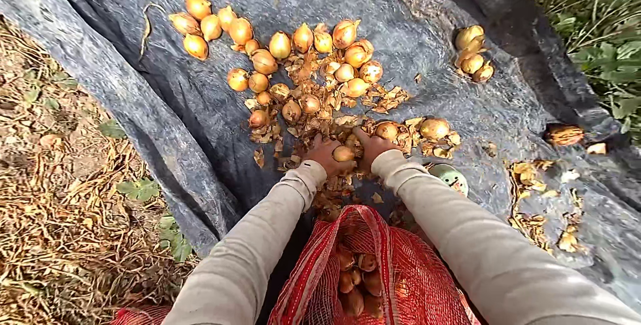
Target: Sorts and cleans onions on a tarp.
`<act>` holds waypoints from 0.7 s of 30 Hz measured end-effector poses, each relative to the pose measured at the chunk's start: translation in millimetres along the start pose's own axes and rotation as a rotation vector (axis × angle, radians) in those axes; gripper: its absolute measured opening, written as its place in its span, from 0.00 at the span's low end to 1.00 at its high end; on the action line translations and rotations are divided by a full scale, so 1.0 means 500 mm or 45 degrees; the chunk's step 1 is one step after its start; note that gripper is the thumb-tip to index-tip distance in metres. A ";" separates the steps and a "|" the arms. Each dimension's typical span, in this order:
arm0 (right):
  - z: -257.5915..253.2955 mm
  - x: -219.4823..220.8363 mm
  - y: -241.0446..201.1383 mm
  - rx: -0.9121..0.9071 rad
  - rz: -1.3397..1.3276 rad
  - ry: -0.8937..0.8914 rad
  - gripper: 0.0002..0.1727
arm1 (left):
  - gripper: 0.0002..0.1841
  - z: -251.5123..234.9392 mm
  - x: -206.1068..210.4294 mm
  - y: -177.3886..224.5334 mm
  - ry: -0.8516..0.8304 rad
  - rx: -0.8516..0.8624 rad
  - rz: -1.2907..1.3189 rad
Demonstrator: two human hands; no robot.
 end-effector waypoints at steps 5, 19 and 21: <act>0.004 -0.013 0.040 -0.164 -0.216 0.114 0.55 | 0.35 -0.017 -0.018 -0.019 0.053 0.151 0.145; 0.340 0.333 0.021 -0.924 -0.075 -1.148 0.32 | 0.48 0.319 0.258 0.036 -0.803 0.579 0.503; 0.332 0.289 0.048 -0.853 -0.016 -1.148 0.23 | 0.35 0.301 0.232 0.043 -0.632 0.604 0.205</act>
Point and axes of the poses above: each hand's wrist, its own z-axis away from the middle knuckle, its own x-axis out of the palm, y = z × x, the point moved 9 cm from there along -z, towards the middle knuckle, and after that the axes turned 10 degrees about -y, right-handed, at the moved point
